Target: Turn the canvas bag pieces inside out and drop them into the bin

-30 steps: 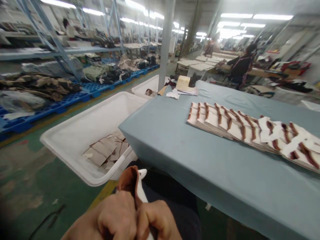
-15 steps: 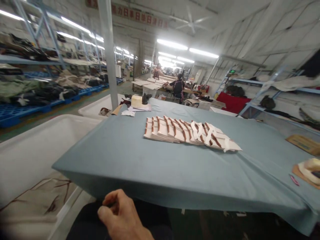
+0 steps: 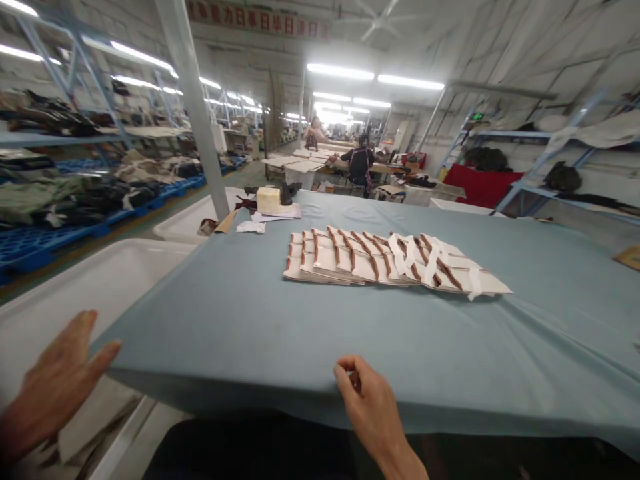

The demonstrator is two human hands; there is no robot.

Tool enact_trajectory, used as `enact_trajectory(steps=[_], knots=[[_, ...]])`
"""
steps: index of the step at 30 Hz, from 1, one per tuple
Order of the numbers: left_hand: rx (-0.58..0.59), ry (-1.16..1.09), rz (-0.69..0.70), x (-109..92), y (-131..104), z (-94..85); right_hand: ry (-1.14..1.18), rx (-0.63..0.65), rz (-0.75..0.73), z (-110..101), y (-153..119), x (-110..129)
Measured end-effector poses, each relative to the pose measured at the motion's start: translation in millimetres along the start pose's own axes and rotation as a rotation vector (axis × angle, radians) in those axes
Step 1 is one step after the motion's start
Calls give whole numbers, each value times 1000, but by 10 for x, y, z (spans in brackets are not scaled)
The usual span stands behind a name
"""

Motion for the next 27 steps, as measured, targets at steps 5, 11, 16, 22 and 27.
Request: enact_trajectory(steps=[5, 11, 16, 22, 27], knots=[[232, -315, 32, -859, 186, 890, -92, -123, 9, -69, 395, -308], [517, -615, -141, -1901, 759, 1921, -85, -212, -11, 11, 444, -437], [669, -850, -309, -2540, 1168, 2343, -147, -229, -41, 18, 433, -374], [481, -775, -497, -2719, 1334, 2565, -223, -227, -16, 103, 522, -446], [391, -637, -393, -2735, 1253, 2431, -169, -215, 20, 104, 539, -483]])
Point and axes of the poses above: each hand's wrist, its own y-axis towards the middle knuckle, its own z-axis out of the palm, x = y × z, the point moved 8 cm from there along y, towards the middle knuckle, and after that the axes turned 4 degrees about z, right-handed, at the moved point
